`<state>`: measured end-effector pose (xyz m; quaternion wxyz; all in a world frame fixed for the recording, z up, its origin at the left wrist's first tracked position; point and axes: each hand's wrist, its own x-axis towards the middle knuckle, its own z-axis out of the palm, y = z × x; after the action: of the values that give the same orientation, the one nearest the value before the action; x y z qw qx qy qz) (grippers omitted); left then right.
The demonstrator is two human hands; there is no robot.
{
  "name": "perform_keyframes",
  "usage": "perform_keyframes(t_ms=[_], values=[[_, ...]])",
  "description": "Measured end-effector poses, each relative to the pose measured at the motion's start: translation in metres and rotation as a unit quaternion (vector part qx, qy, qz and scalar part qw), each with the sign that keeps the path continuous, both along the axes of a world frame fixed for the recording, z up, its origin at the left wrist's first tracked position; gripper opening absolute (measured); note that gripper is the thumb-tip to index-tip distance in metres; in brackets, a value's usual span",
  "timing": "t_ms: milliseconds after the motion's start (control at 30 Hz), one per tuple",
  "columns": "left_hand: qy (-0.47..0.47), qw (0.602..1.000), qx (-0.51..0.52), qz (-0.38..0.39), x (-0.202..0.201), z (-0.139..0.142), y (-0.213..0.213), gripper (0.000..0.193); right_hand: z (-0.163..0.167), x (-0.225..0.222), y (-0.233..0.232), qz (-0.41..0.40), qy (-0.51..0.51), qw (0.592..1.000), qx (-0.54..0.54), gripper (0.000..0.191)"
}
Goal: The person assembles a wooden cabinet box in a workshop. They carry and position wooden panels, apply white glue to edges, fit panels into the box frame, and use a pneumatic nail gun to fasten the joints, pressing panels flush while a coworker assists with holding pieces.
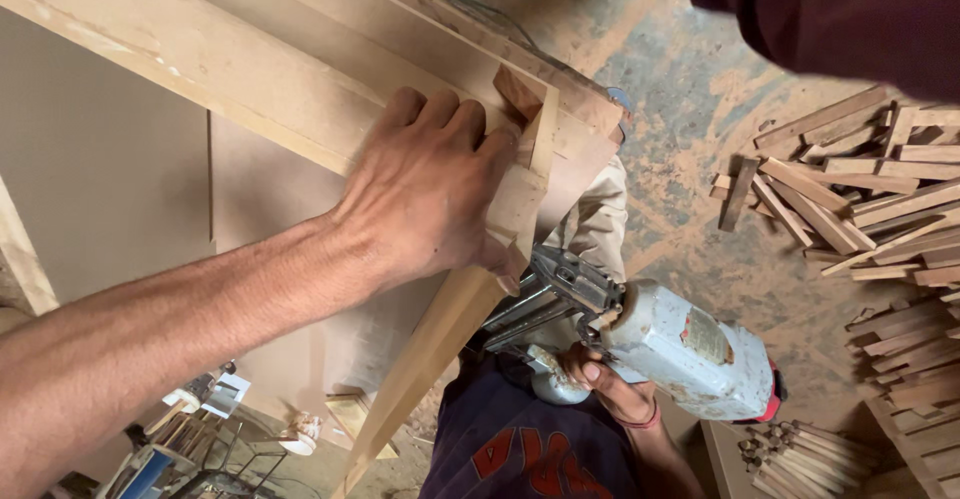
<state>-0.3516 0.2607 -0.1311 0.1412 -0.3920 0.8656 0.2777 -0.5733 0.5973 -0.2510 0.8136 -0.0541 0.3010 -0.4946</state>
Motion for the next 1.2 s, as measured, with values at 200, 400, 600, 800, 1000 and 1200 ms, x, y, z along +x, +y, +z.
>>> perform_keyframes(t_ms=[200,400,600,800,1000,1200], values=[[0.006,1.000,0.015,0.007,0.000,-0.001,0.001,0.103,0.004,-0.006,-0.004,0.021,0.030,0.999,0.034,0.012],[-0.002,1.000,0.021,0.004,0.001,-0.002,0.000,0.118,0.002,-0.013,-0.005,0.052,0.038,0.997,0.047,0.010],[0.002,1.000,0.021,0.007,0.002,-0.002,0.000,0.123,-0.002,-0.011,-0.008,0.055,0.021,0.997,0.040,0.012],[-0.006,1.000,0.015,0.004,0.002,-0.004,0.001,0.117,-0.001,-0.010,-0.012,0.015,-0.002,0.999,0.035,0.052],[0.000,1.000,0.006,-0.004,0.003,-0.006,0.003,0.115,-0.005,-0.011,-0.009,0.041,0.027,0.998,0.035,0.027],[0.000,1.000,0.010,-0.008,0.003,-0.006,0.002,0.114,-0.003,-0.013,-0.009,0.061,0.078,0.995,0.021,0.020]])
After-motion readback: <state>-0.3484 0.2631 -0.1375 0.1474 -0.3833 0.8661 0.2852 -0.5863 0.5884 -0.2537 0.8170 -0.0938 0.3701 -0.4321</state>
